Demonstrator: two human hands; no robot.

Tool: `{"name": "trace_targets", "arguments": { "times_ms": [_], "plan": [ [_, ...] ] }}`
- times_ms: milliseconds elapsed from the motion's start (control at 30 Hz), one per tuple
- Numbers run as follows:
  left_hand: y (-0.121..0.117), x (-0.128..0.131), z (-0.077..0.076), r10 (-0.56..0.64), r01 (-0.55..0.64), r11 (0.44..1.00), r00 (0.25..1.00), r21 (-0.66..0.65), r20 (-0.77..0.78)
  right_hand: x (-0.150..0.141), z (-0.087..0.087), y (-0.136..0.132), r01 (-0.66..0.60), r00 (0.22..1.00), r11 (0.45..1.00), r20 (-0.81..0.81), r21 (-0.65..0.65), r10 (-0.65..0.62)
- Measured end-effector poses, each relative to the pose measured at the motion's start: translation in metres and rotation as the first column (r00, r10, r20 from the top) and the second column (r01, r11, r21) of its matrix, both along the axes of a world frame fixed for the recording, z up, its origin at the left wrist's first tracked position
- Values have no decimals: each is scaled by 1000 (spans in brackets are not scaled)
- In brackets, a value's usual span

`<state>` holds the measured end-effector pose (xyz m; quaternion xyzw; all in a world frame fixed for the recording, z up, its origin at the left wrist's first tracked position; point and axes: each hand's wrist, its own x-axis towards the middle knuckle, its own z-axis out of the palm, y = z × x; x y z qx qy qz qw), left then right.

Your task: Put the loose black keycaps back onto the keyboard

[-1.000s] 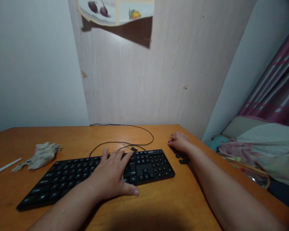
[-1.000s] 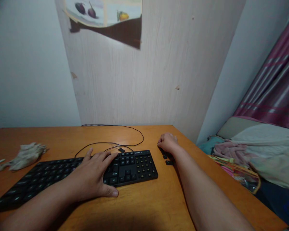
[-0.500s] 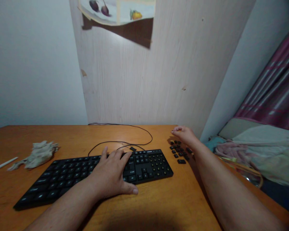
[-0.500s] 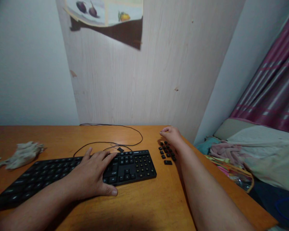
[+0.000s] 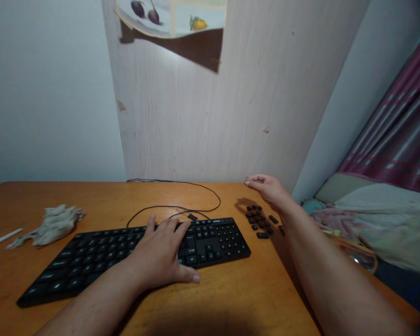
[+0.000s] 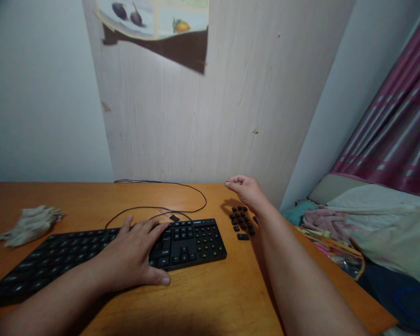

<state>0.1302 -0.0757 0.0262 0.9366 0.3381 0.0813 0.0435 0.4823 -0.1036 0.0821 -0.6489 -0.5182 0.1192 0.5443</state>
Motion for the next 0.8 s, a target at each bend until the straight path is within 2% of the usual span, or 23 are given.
{"name": "trace_targets", "arguments": {
  "times_ms": [167,300,433,633,800],
  "plan": [
    [0,0,-2,5,-5,1000,1000,6,-6,-26,-4,2,-172,966,979,175,-109,189],
    [1,0,-3,-1,1,1000,1000,8,-12,-48,-12,5,-324,834,923,398,-207,382],
    [1,0,-3,-8,8,1000,1000,13,-2,-64,-19,3,-364,704,861,501,-355,504],
    [-2,1,2,0,0,1000,1000,-16,14,-70,-35,0,-388,626,814,525,-432,577],
    [-2,2,1,-8,9,1000,1000,-10,22,-69,-39,-5,-373,608,833,570,-409,553]
  ]
}}
